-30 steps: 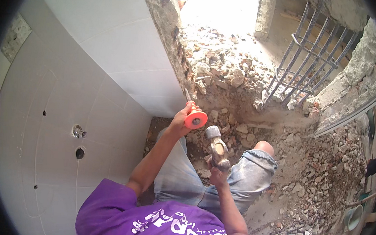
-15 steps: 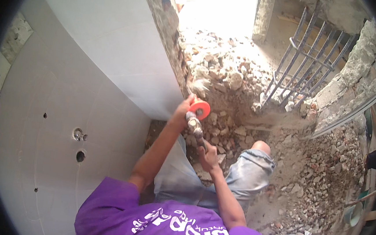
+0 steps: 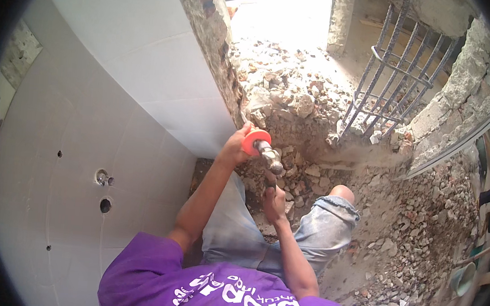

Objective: The person sits on the floor and uses a hammer and chisel to break apart a wall section. They repeatedly strike the chisel against the wall to remove debris and expose the underlying structure.

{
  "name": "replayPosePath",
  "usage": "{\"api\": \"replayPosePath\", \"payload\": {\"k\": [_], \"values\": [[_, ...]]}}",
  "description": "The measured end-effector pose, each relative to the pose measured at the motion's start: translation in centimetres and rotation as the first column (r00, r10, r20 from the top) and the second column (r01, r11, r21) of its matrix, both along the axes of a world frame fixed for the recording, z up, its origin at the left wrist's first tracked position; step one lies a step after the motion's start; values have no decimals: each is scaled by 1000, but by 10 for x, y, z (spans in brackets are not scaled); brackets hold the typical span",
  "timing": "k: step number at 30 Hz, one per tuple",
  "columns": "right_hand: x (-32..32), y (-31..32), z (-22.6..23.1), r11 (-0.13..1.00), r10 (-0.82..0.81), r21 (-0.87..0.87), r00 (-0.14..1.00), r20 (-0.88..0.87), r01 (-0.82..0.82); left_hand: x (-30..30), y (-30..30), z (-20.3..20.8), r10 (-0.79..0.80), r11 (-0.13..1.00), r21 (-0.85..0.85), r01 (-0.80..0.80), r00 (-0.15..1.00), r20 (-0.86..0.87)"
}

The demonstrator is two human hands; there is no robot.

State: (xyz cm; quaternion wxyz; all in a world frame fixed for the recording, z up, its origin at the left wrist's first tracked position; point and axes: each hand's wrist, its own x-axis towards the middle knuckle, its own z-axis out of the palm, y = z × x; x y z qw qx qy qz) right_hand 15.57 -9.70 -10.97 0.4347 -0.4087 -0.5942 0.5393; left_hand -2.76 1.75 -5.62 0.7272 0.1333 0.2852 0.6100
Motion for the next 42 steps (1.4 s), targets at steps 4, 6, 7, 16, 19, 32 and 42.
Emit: {"api": "replayPosePath", "payload": {"k": [4, 6, 7, 16, 19, 32, 42], "values": [[28, -28, -10, 987, -57, -159, 981, -183, 28, 11, -24, -8, -25, 994, -106, 22, 999, -23], [39, -31, -3, 997, -58, -63, 981, -188, 47, 20, -41, -8, -38, 987, -153, 41, 999, 22], [44, -33, 1, 998, -59, -15, 980, -190, 57, 23, -44, -7, -5, 985, -172, 7, 1000, 12], [67, -25, 134, 871, 128, 460, 826, -550, 172, 11, -16, 9, 107, 989, -104, -103, 994, 35], [61, -10, 188, 579, 422, 780, 731, -536, 237, 6, -4, -9, 97, 995, -45, -93, 990, 102], [47, -17, 76, 981, -84, -186, 762, -642, -49, -3, 22, -39, 31, 998, 42, -40, 980, 197], [11, 10, 5, 932, -149, 336, 989, 17, 135, 1, 13, 12, -49, 998, -20, 53, 983, 177]]}}
